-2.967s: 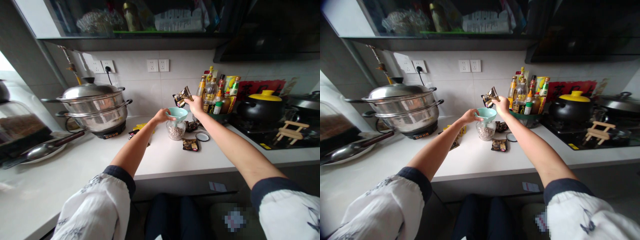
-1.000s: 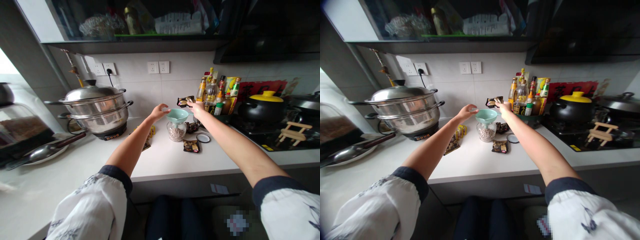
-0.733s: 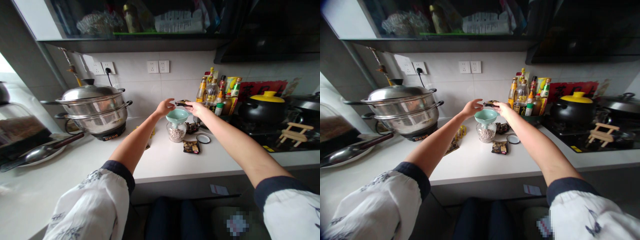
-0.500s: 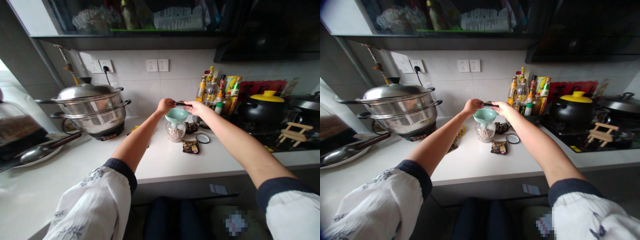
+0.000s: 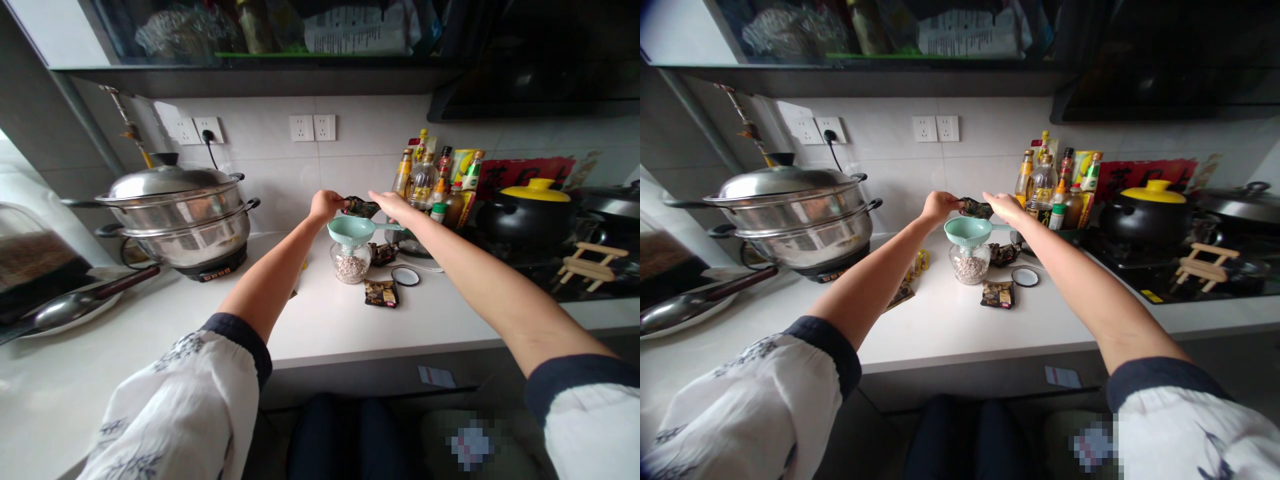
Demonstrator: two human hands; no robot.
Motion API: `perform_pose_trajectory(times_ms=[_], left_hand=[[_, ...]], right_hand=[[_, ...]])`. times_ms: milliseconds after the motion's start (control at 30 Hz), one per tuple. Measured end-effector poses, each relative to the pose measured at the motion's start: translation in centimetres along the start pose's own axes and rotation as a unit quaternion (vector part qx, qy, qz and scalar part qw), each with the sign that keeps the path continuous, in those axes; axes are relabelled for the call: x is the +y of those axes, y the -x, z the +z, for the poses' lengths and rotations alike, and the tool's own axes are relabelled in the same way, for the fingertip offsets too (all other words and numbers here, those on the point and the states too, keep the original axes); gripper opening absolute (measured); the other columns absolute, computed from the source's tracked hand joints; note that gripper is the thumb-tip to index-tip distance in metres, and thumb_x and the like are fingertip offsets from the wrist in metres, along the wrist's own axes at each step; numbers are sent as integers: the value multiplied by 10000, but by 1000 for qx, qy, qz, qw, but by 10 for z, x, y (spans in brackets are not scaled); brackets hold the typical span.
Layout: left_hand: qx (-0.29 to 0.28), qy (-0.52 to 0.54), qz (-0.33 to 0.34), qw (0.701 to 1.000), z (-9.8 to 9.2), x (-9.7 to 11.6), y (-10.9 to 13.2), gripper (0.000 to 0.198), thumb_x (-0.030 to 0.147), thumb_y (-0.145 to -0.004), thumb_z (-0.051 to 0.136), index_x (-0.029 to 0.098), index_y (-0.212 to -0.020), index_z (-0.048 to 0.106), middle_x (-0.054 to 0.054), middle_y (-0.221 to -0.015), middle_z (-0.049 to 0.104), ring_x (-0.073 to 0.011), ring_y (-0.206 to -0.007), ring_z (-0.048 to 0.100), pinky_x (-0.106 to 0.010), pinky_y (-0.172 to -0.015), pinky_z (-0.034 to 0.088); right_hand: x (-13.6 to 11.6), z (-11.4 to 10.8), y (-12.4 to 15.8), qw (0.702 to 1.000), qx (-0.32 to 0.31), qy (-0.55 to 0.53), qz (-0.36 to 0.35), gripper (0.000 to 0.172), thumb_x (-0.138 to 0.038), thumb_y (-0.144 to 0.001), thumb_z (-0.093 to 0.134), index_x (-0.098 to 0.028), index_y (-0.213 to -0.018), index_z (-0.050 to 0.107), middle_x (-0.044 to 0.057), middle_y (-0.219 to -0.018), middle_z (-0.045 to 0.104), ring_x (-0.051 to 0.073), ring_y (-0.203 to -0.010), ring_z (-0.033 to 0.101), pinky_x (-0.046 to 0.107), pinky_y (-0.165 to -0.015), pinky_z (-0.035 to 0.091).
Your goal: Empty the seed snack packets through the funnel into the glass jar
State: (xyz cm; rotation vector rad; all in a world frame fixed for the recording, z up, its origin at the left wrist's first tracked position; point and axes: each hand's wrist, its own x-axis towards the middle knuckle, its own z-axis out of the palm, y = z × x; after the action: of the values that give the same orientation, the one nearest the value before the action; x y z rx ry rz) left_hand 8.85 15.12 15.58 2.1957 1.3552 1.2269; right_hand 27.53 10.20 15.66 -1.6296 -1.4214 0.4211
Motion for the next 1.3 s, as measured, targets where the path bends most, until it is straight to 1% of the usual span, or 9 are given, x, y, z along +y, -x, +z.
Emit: perform_pose_trajectory(times_ms=[67,133,400,567,833,933,1067,1200,1300], left_hand=[[-1,-17,10,1000,-2,3,-2,220,316,-672,690,118,-738,760,16,-478,539,-92,-549,436,-230,-582,334],[-4,-38,27,999,-3,6,-4,212,298,-670,694,120,-763,764,5,-509,582,-99,-569,470,-226,-595,348],[-18,-119,68,990,-11,24,-8,238,301,-695,687,138,-848,768,-39,-667,698,-130,-660,567,-223,-630,374],[-28,-153,81,985,-17,34,-8,231,302,-715,672,146,-857,765,-46,-716,713,-133,-681,580,-222,-633,373],[-47,-154,94,983,-20,38,-9,174,250,-688,697,161,-819,768,-46,-719,715,-149,-723,593,-219,-645,364],[-45,-138,100,984,-20,40,-10,166,233,-675,708,152,-807,768,-56,-718,712,-163,-736,606,-224,-657,372],[-32,-123,112,985,-18,40,-10,178,228,-688,695,147,-834,754,-59,-764,719,-166,-762,616,-226,-695,398],[12,-48,72,996,-13,33,-7,301,263,-718,684,148,-997,695,-51,-796,721,-141,-751,623,-224,-720,427],[19,18,13,1000,-11,29,-3,283,369,-764,645,124,-897,691,-71,-756,715,-133,-688,624,-236,-694,444]], right_hand=[[-5,-1,-1,993,41,53,-98,364,-511,-804,571,-175,-854,704,57,-843,714,203,-834,660,272,-721,493],[-13,-3,0,981,52,66,-172,304,-441,-800,585,-175,-840,728,50,-883,729,192,-873,653,259,-759,473],[-40,-11,1,960,1,138,-243,274,-354,-723,641,-106,-752,754,31,-670,693,158,-707,616,221,-631,414],[-39,-14,-5,962,-9,137,-235,235,-318,-700,648,-111,-741,752,12,-624,673,133,-650,601,209,-612,417],[-40,-13,-2,970,-99,59,-214,103,-212,-689,666,-129,-667,723,25,-569,660,123,-569,615,203,-553,466],[-43,-12,0,975,-115,25,-187,80,-177,-661,707,-124,-604,689,22,-518,631,125,-528,608,217,-544,495],[-46,-7,0,985,-103,-49,-130,68,-130,-640,742,-119,-636,675,6,-480,597,117,-481,593,238,-559,536],[-43,2,-1,981,-83,-156,-81,86,-110,-678,730,-133,-660,649,-18,-477,580,92,-490,589,217,-579,558],[-39,8,0,975,-63,-204,-62,155,-73,-705,689,-141,-594,604,-21,-482,578,79,-489,582,204,-586,558]])
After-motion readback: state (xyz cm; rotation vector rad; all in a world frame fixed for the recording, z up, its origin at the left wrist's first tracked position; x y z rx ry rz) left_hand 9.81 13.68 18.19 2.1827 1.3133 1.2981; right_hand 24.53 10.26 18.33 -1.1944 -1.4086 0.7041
